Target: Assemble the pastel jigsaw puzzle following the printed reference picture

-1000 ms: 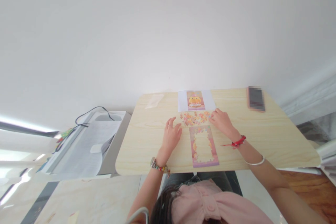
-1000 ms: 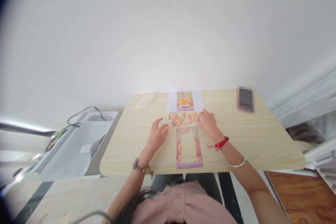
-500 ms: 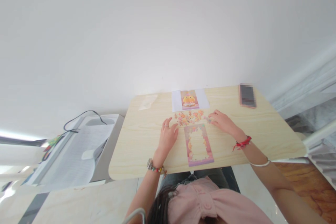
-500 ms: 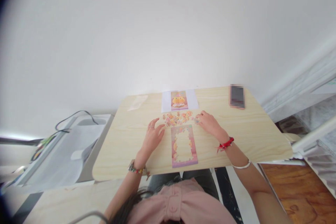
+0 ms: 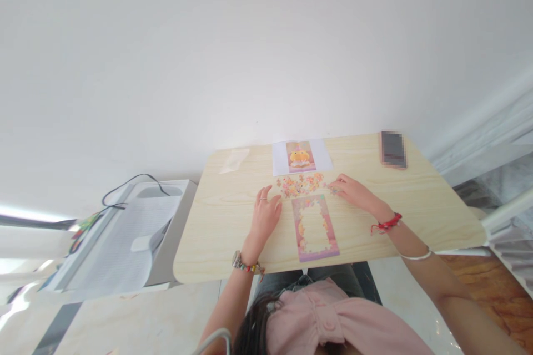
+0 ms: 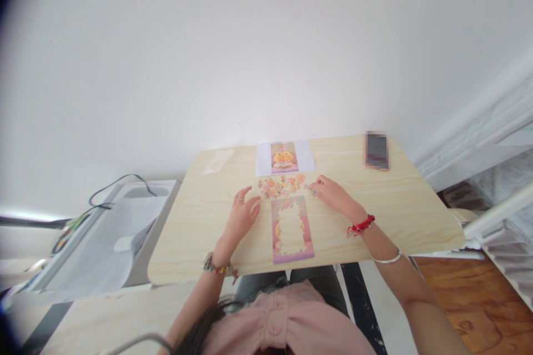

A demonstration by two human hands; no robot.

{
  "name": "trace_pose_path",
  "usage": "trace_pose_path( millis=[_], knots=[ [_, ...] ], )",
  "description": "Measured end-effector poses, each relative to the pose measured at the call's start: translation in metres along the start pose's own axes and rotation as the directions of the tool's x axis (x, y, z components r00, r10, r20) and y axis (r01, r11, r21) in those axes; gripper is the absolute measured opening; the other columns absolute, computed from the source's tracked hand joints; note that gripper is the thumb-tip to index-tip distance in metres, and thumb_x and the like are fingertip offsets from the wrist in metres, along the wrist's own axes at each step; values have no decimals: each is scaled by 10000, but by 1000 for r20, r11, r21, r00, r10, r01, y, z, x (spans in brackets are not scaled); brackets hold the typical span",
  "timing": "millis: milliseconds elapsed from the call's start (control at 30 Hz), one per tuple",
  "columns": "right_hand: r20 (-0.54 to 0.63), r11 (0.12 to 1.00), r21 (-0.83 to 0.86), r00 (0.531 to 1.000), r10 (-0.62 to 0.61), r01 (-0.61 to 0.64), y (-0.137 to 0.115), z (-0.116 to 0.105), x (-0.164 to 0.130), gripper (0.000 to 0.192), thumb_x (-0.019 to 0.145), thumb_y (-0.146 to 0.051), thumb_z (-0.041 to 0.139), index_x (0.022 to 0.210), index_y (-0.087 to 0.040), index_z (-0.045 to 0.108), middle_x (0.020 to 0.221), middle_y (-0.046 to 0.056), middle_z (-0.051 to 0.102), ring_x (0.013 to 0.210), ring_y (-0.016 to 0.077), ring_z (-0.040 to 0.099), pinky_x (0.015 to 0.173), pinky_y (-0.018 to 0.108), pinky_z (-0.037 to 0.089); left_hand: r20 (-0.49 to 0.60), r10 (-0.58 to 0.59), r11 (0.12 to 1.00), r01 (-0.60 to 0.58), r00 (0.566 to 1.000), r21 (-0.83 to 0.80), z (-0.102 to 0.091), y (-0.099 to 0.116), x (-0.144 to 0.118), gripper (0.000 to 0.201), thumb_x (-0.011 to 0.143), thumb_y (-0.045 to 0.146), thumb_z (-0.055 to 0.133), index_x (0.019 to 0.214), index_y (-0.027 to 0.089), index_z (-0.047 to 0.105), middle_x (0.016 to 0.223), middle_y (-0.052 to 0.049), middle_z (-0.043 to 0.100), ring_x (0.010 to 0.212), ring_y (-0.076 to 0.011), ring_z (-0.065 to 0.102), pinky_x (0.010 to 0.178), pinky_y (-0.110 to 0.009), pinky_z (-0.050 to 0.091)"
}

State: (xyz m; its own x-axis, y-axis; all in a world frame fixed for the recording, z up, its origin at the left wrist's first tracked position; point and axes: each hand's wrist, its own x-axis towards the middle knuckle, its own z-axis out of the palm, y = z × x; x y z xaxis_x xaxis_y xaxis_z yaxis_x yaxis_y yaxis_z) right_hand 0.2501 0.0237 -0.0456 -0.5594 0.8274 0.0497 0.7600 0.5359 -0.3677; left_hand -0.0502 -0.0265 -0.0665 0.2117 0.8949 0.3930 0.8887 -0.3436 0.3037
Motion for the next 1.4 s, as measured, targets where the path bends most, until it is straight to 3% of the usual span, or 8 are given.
trace_pose_path(
  millis=[333,433,600,800,1033,1167,1400],
  knots=[
    [38,999,-24,998,49,-49,2,1,0,70,775,-187,527,731,-163,576,846,51,512,783,162,519,750,296,416,11,-9,1000,9,1000,1,-2,0,-1,193,768,151,513,931,160,616,1210,-141,427,1178,-289,378,947,-456,411],
    [28,999,-20,999,28,-28,2,0,-2,56,771,-180,530,769,-166,585,867,57,520,804,169,519,756,299,419,12,-12,1000,12,1000,3,-2,1,0,192,772,164,514,939,178,609,1219,-127,427,1180,-288,376,943,-470,413],
    [33,999,8,999,-34,34,4,-4,-3,220,779,-169,516,989,-194,574,953,63,514,869,175,516,774,299,423,27,1,1000,-1,1000,-11,-1,4,0,196,778,164,504,945,184,604,1230,-120,417,1184,-283,372,948,-475,408],
    [74,997,58,996,-50,45,0,-2,0,110,789,-177,487,829,-190,589,911,50,524,844,165,523,774,294,426,30,1,999,0,1000,-32,-1,6,0,210,774,157,502,955,192,604,1237,-112,417,1185,-278,372,954,-477,401],
    [37,999,-25,998,-44,45,-1,0,-2,64,785,-192,510,812,-176,566,879,62,538,806,178,525,750,314,434,25,3,1000,-2,1000,-26,0,6,-1,204,777,155,500,950,182,605,1233,-123,414,1181,-282,371,950,-474,404],
    [8,997,-42,998,-64,64,-10,-3,-3,90,805,-211,494,842,-174,567,903,67,534,808,180,521,739,318,433,23,11,1000,-10,1000,-22,-1,7,0,206,773,154,505,954,192,596,1232,-110,410,1184,-278,366,943,-483,406],
    [48,972,-110,978,-202,206,-44,3,11,116,830,-236,484,854,-156,565,900,79,521,841,196,493,747,331,406,34,32,999,-31,999,-36,-1,14,3,214,784,157,487,970,185,588,1239,-123,393,1185,-279,351,959,-472,388]
  ],
)
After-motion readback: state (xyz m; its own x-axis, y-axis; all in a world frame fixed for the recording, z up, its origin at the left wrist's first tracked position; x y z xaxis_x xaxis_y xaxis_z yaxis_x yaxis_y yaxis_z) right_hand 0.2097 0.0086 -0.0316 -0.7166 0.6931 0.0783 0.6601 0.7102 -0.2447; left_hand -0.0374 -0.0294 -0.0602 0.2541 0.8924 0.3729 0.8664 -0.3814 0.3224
